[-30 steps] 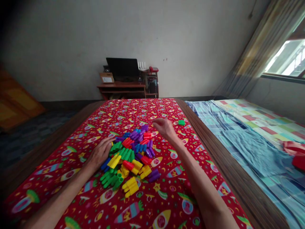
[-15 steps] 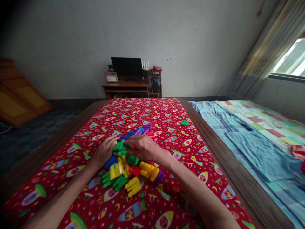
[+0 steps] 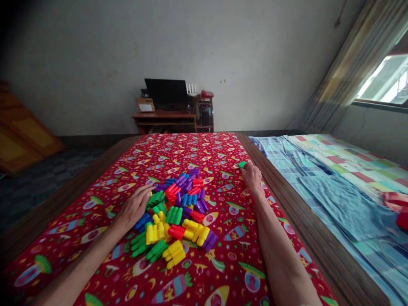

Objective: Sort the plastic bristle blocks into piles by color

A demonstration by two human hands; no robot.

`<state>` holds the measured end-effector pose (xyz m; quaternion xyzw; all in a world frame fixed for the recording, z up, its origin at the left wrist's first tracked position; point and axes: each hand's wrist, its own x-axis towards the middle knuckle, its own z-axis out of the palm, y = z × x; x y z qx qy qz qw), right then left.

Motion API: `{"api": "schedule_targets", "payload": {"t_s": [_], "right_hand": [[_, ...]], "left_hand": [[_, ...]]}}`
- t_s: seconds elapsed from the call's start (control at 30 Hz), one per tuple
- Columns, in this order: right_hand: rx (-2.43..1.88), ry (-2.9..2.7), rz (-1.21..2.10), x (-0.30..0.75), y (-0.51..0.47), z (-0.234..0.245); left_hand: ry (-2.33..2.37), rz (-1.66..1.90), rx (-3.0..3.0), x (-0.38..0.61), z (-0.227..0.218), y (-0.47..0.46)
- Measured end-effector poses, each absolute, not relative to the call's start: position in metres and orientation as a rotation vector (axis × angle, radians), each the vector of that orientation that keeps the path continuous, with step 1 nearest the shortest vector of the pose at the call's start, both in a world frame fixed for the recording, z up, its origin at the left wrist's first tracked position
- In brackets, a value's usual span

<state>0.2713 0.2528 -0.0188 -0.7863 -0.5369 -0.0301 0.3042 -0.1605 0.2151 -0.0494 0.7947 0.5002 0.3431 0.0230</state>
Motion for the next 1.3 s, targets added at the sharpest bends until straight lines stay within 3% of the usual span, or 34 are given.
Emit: {"api": "schedule_targets", "payload": {"t_s": [0.27,0.43,0.53,0.87,1.13,1.3], "right_hand": [[-1.807,-1.457,-0.109,0.244,0.251,0.005],[-1.195,-2.065,0.304,0.158,0.225,0.027],[-0.918,-2.322,0.338,0.115,0.209,0.018],[-1.203,-1.988,0.371,0.128,0.249,-0.007],[-1.142,-2.4,0.398,0.137,0.296,-0.012],[-1.591,-2.096,0.139,0.146,0.303,-0.02]], "left_hand": [[1.544,1.058,2.466,-0.161,-0.052,0.216],[1.558,1.078,2.444,-0.16,-0.052,0.214],[1.549,1.073,2.455,-0.16,-0.052,0.213],[1.561,1.095,2.462,-0.161,-0.057,0.215],[1.594,1.086,2.451,-0.16,-0.056,0.214],[1.588,1.097,2.456,-0.161,-0.057,0.213]]}}
